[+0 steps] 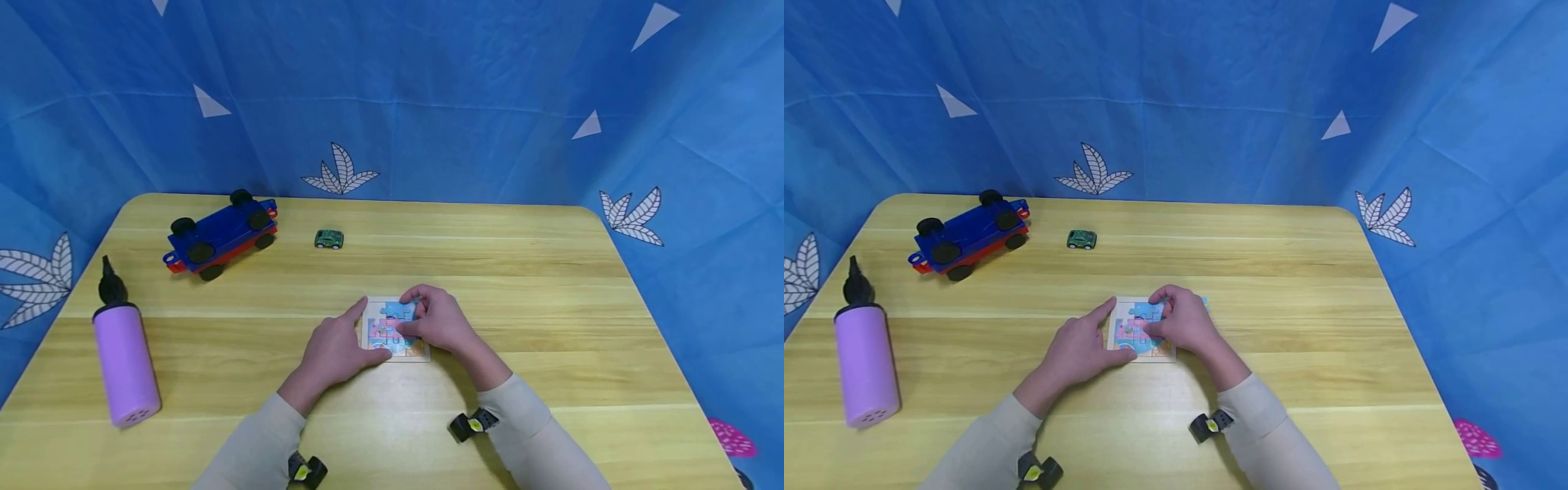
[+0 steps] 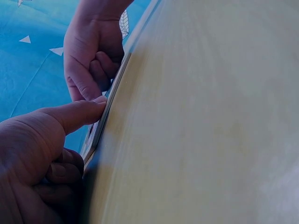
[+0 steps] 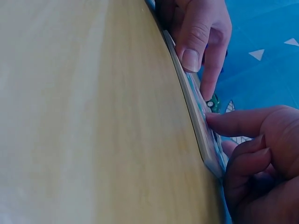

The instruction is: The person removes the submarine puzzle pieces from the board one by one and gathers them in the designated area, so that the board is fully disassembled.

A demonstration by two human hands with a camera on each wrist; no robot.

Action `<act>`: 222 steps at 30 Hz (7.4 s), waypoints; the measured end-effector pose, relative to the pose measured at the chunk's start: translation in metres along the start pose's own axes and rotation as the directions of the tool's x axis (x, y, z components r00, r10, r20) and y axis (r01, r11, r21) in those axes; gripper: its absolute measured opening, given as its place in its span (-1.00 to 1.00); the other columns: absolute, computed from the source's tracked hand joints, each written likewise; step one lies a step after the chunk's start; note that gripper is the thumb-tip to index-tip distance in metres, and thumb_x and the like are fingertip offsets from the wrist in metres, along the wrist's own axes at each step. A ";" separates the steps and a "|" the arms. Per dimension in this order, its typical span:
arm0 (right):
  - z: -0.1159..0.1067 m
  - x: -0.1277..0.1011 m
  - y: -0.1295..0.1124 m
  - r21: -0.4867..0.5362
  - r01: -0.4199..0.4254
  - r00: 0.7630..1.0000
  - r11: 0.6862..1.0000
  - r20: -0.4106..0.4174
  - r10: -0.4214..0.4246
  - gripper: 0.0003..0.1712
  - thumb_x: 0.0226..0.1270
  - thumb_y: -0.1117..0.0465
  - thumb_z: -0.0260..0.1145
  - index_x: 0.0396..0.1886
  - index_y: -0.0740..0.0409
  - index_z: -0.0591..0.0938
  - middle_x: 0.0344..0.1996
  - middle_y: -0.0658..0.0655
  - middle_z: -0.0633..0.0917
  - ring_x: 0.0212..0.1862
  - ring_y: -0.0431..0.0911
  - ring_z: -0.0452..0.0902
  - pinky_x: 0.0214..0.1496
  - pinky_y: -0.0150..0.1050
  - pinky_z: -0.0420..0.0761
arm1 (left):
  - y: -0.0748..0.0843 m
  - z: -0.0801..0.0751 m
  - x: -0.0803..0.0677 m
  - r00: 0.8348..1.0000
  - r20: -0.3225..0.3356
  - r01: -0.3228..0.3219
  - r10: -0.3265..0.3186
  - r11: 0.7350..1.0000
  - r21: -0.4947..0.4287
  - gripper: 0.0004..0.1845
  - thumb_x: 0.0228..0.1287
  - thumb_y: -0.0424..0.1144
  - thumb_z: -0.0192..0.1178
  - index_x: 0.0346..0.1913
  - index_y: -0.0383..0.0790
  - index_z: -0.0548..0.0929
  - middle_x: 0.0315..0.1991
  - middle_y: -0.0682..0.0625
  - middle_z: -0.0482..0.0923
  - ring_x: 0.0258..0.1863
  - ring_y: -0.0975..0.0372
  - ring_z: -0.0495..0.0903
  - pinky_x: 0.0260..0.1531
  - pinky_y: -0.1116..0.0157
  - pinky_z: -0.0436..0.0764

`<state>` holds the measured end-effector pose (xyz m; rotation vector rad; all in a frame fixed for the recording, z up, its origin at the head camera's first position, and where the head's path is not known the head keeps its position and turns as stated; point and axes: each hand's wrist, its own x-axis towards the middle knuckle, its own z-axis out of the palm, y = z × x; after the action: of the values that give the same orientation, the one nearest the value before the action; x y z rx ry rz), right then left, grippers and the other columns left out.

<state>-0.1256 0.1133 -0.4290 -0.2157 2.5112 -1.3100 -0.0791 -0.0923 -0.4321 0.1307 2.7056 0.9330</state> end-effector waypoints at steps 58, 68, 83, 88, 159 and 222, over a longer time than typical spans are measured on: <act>-0.002 -0.003 0.009 0.006 0.148 0.988 0.989 0.041 -0.148 -0.65 0.10 0.16 0.60 -0.17 0.09 0.65 -0.68 -0.03 0.38 -0.62 -0.17 0.24 -0.31 -0.15 0.43 | -0.004 0.002 0.001 1.000 -0.004 -0.002 0.002 1.000 0.025 0.16 -0.05 0.27 0.50 0.55 -0.21 0.23 -0.68 0.05 0.43 -0.49 0.13 0.46 -0.32 0.16 0.53; -0.012 -0.016 0.020 0.074 0.179 0.983 0.981 -0.047 -0.175 -0.60 0.04 0.20 0.63 -0.15 0.17 0.66 -0.67 -0.04 0.31 -0.62 -0.23 0.18 -0.37 -0.23 0.36 | -0.003 0.003 0.000 1.000 -0.006 0.012 -0.012 1.000 0.005 0.17 -0.07 0.24 0.52 0.55 -0.20 0.22 -0.74 0.01 0.35 -0.66 0.17 0.33 -0.52 0.24 0.41; -0.039 -0.034 0.042 0.091 0.143 0.984 0.986 -0.116 -0.132 -0.65 0.09 0.30 0.59 -0.14 0.17 0.66 -0.67 -0.02 0.30 -0.61 -0.18 0.20 -0.44 -0.26 0.36 | -0.003 0.006 0.000 1.000 -0.025 -0.006 0.007 1.000 0.006 0.18 -0.09 0.26 0.52 0.55 -0.21 0.22 -0.74 0.00 0.37 -0.63 0.17 0.36 -0.46 0.23 0.48; -0.049 -0.037 0.050 0.073 0.119 0.984 0.990 -0.140 -0.108 -0.65 0.08 0.30 0.59 -0.15 0.15 0.65 -0.67 -0.02 0.31 -0.62 -0.18 0.23 -0.47 -0.28 0.35 | -0.003 0.006 0.000 1.000 -0.026 -0.006 0.006 1.000 0.001 0.18 -0.09 0.25 0.53 0.55 -0.22 0.22 -0.76 0.00 0.35 -0.67 0.18 0.31 -0.55 0.22 0.41; -0.099 -0.024 0.086 0.032 -0.078 0.986 0.996 -0.144 0.082 -0.58 0.11 0.23 0.59 -0.08 0.30 0.67 -0.63 0.00 0.31 -0.60 -0.17 0.18 -0.47 -0.25 0.28 | -0.002 0.006 0.000 1.000 -0.018 0.008 -0.008 1.000 -0.009 0.18 -0.10 0.23 0.54 0.55 -0.20 0.23 -0.75 0.00 0.35 -0.66 0.18 0.29 -0.54 0.24 0.41; -0.008 -0.018 0.024 0.191 0.147 0.988 0.970 0.014 -0.152 -0.53 0.08 0.32 0.59 0.02 0.22 0.68 -0.71 -0.02 0.33 -0.62 -0.18 0.19 -0.42 -0.29 0.34 | -0.003 0.006 0.003 1.000 -0.012 0.014 -0.014 1.000 0.019 0.16 -0.07 0.24 0.53 0.54 -0.21 0.24 -0.68 0.00 0.44 -0.59 0.15 0.39 -0.48 0.21 0.44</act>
<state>-0.1114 0.1375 -0.4408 -0.3842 2.3664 -1.5832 -0.0800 -0.0906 -0.4387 0.1104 2.7232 0.9073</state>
